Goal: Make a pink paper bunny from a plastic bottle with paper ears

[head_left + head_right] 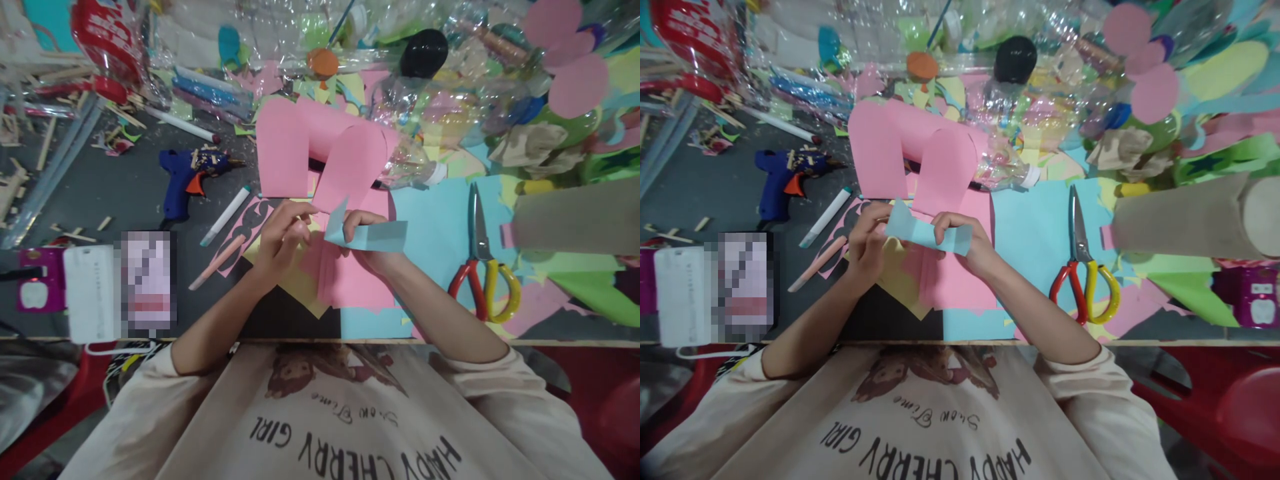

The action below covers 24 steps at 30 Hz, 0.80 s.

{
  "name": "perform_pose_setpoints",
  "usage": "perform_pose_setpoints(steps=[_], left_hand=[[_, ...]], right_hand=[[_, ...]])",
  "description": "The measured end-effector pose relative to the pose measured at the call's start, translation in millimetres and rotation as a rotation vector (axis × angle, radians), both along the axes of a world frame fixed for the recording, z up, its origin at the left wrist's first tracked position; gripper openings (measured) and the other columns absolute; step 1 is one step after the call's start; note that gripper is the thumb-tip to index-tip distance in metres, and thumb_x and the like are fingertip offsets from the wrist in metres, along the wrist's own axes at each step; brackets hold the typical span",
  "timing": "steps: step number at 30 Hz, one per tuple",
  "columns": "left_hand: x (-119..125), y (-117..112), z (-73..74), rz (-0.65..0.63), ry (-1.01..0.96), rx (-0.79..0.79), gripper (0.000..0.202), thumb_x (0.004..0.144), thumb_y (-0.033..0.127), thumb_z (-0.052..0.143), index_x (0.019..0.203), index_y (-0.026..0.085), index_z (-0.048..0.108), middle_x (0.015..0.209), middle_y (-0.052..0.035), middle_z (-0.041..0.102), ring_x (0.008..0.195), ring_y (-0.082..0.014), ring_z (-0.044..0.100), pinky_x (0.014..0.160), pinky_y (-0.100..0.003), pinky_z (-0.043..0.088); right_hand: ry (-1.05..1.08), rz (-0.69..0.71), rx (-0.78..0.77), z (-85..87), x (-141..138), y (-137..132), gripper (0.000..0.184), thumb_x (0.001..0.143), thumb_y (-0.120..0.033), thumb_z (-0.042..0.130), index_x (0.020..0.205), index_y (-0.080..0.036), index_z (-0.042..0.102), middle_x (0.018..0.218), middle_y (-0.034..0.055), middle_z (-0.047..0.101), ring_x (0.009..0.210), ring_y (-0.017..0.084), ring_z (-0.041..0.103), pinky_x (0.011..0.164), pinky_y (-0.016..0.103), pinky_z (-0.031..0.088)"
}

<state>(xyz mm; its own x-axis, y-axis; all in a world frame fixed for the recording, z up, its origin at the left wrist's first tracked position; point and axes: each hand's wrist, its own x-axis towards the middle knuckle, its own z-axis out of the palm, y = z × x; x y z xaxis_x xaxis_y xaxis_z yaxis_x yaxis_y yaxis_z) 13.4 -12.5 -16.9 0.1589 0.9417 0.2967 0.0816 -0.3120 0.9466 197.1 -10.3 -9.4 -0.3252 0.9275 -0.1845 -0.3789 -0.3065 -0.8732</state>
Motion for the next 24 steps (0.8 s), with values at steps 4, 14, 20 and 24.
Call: perform_pose_setpoints(steps=[4, 14, 20, 24], left_hand=[[1.4, 4.9, -1.3, -0.188, -0.240, -0.282, 0.043, 0.093, 0.060, 0.050, 0.116, 0.026, 0.064, 0.099, -0.0046, 0.065, 0.063, -0.0124, 0.063, 0.054, -0.028, 0.054], [4.7, 9.9, 14.7, -0.279, -0.264, -0.543, 0.042, 0.079, 0.059, 0.071, 0.079, 0.019, 0.058, 0.089, -0.0044, 0.068, 0.061, -0.0133, 0.067, 0.056, -0.029, 0.058], [6.0, 10.4, 8.1, -0.062, -0.225, -0.481, 0.036, 0.081, 0.051, 0.069, 0.075, 0.020, 0.052, 0.064, 0.0043, 0.058, 0.043, -0.0085, 0.056, 0.042, -0.022, 0.046], [4.7, 9.9, 9.5, 0.055, -0.102, -0.398, 0.030, 0.084, 0.046, 0.064, 0.074, 0.021, 0.052, 0.054, 0.0060, 0.053, 0.040, -0.0086, 0.051, 0.038, -0.020, 0.039]], right_hand=[[0.008, 0.014, -0.005, 0.0, -1.4, 0.4, 0.047, 0.068, -0.062, 0.078, 0.057, -0.020, 0.061, 0.063, -0.0010, 0.058, 0.045, 0.011, 0.054, 0.041, 0.027, 0.046], [0.078, -0.054, -0.022, -3.3, -1.0, 2.4, 0.018, 0.077, -0.035, 0.071, 0.070, -0.021, 0.063, 0.052, -0.0063, 0.056, 0.039, 0.010, 0.053, 0.042, 0.025, 0.047], [0.083, -0.004, -0.044, -3.0, -1.6, 0.7, 0.037, 0.069, -0.018, 0.066, 0.105, -0.025, 0.059, 0.055, -0.0098, 0.060, 0.048, 0.012, 0.057, 0.053, 0.027, 0.051], [-0.071, 0.095, -0.007, 2.5, -2.5, -3.3, 0.034, 0.071, -0.024, 0.072, 0.102, -0.024, 0.057, 0.066, -0.0061, 0.060, 0.061, 0.012, 0.058, 0.061, 0.028, 0.050]])
